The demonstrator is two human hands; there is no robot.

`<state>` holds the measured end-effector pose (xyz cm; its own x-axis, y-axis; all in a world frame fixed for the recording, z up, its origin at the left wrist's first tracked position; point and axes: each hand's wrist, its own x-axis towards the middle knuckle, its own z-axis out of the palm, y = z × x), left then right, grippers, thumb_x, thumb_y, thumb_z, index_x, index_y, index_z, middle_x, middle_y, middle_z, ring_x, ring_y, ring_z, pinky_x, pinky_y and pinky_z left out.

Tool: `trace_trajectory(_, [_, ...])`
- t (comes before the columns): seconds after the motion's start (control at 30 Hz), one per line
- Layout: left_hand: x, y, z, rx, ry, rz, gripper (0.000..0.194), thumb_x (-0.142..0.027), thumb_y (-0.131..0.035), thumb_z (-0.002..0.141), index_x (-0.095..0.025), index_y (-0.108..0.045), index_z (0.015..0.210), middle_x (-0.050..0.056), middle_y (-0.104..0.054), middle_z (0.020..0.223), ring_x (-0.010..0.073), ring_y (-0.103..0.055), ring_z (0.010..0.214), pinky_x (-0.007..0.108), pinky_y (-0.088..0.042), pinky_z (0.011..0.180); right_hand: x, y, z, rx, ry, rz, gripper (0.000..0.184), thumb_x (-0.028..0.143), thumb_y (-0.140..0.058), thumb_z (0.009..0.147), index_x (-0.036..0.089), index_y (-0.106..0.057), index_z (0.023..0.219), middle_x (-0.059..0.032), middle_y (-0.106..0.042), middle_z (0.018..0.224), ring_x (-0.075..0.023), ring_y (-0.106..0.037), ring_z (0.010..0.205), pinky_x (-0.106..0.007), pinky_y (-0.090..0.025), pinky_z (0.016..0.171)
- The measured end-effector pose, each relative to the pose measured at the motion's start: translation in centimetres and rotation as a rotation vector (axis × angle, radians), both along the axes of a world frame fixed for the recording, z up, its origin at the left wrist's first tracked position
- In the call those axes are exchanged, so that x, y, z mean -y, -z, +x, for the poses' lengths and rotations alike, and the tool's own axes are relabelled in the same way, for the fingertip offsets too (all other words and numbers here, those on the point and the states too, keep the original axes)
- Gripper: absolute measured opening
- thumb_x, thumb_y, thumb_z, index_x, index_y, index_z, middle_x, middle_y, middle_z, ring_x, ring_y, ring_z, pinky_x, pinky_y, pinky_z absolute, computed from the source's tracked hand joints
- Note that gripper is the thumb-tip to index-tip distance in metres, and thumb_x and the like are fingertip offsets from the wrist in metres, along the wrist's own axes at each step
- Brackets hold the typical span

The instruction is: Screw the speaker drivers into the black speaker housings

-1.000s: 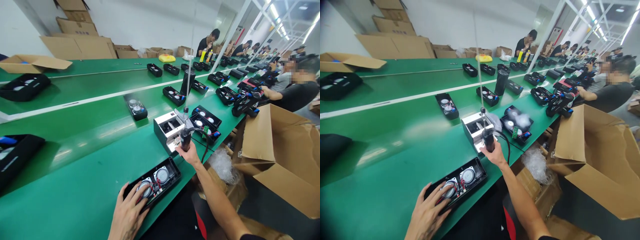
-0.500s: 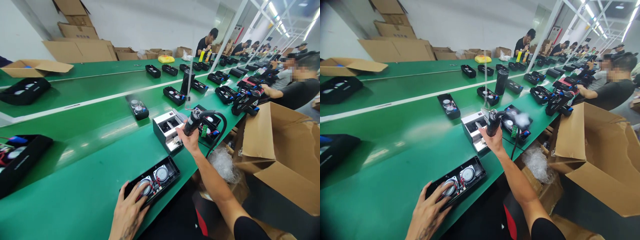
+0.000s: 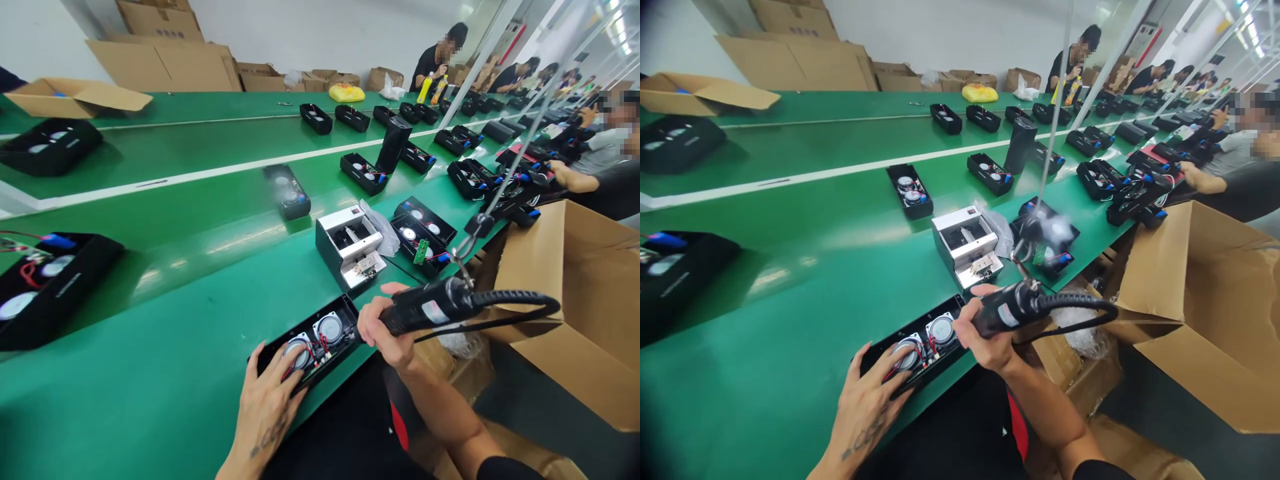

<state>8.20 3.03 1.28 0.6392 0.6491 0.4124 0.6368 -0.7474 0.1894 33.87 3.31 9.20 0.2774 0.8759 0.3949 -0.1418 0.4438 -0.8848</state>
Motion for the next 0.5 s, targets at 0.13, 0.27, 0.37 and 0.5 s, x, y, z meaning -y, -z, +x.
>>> trace_trajectory(0.13, [0.0, 0.1, 0.0, 0.037, 0.001, -0.010, 0.015, -0.017, -0.060, 0.096, -0.027, -0.070, 0.092, 0.004, -0.081, 0.131, 0.0279, -0.076, 0.122, 0.057, -0.019, 0.139, 0.5, 0.8, -1.3, 0.047, -0.021, 0.031, 0.042, 0.034, -0.073, 0.102, 0.037, -0.046, 0.134, 0.0118, -0.055, 0.070, -0.0105, -0.049, 0.044, -0.026, -0.044, 0.045])
trace_trajectory(0.27, [-0.1, 0.0, -0.1, 0.036, 0.006, -0.039, 0.015, -0.017, -0.061, 0.096, -0.026, -0.072, 0.091, 0.004, -0.080, 0.132, 0.0279, -0.075, 0.124, 0.055, -0.018, 0.139, 0.5, 1.4, -1.6, 0.103, -0.008, 0.005, 0.043, 0.036, -0.074, 0.102, 0.037, -0.046, 0.135, 0.0114, -0.057, 0.072, -0.0110, -0.050, 0.046, -0.028, -0.048, 0.049])
trace_trajectory(0.37, [0.0, -0.2, -0.1, 0.030, 0.009, -0.067, 0.013, -0.016, -0.064, 0.095, -0.024, -0.074, 0.091, 0.006, -0.080, 0.132, 0.0284, -0.075, 0.126, 0.055, -0.018, 0.139, 0.6, 2.0, -1.6, 0.109, -0.008, -0.012, 0.042, 0.038, -0.075, 0.102, 0.036, -0.048, 0.135, 0.0114, -0.055, 0.070, -0.0111, -0.049, 0.046, -0.028, -0.048, 0.049])
trace_trajectory(0.5, [0.0, -0.3, 0.0, 0.042, 0.007, -0.066, 0.014, -0.016, -0.063, 0.095, -0.024, -0.074, 0.091, 0.006, -0.080, 0.131, 0.0288, -0.075, 0.125, 0.057, -0.018, 0.139, 0.8, 3.1, -1.6, 0.119, -0.004, -0.066, 0.039, 0.048, -0.076, 0.099, 0.032, -0.053, 0.125, 0.0092, -0.053, 0.069, -0.0132, -0.051, 0.051, -0.030, -0.048, 0.051])
